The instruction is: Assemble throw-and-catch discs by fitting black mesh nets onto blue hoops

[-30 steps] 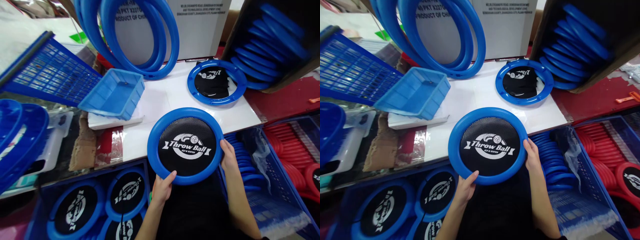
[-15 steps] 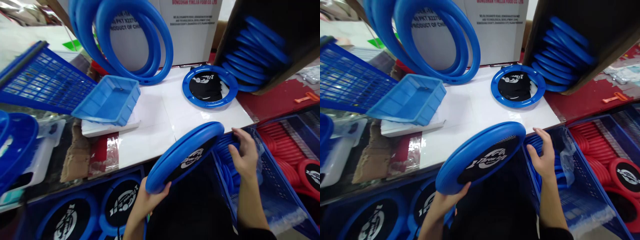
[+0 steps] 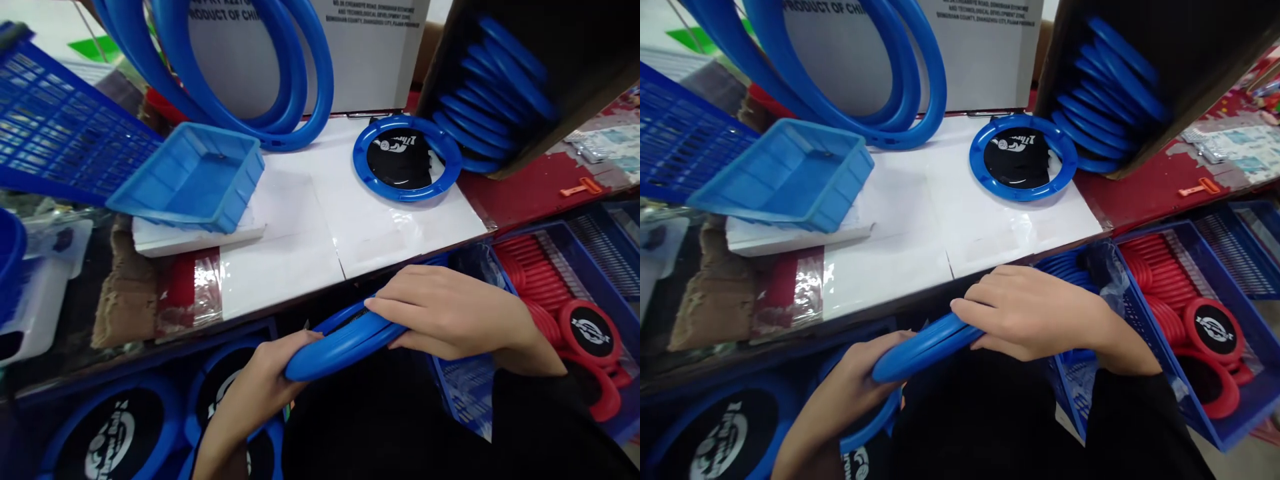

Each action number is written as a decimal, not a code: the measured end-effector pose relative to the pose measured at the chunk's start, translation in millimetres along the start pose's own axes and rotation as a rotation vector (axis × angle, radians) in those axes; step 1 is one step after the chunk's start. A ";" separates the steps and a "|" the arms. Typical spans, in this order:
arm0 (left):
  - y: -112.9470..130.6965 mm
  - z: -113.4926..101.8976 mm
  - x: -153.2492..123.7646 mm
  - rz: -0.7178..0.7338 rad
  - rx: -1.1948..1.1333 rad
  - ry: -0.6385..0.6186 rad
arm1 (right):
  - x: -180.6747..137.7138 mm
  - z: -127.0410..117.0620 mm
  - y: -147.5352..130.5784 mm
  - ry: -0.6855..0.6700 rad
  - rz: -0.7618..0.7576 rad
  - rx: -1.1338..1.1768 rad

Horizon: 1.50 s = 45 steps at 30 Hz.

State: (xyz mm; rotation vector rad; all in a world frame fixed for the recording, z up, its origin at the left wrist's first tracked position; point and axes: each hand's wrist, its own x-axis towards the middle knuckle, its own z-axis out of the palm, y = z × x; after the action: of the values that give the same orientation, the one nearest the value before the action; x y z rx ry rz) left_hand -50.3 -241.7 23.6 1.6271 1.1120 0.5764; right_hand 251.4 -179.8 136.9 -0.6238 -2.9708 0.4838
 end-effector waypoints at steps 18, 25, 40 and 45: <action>16.5 10.6 6.9 0.057 0.142 -0.035 | 22.0 19.0 -19.5 0.022 -0.038 -0.195; -33.4 -11.9 -6.0 0.327 -0.026 -0.030 | -10.7 0.3 15.7 -0.032 0.093 0.035; 35.3 8.3 15.4 0.610 0.450 0.212 | -0.9 29.4 1.1 0.078 0.025 -0.044; 18.1 1.7 20.1 0.682 0.327 0.221 | -17.5 21.6 8.2 0.032 0.129 0.129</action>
State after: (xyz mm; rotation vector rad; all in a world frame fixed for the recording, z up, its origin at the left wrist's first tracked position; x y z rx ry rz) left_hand -33.0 -225.5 36.6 2.2892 0.8113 1.0752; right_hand 267.8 -186.0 113.7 -0.8051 -2.8528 0.6631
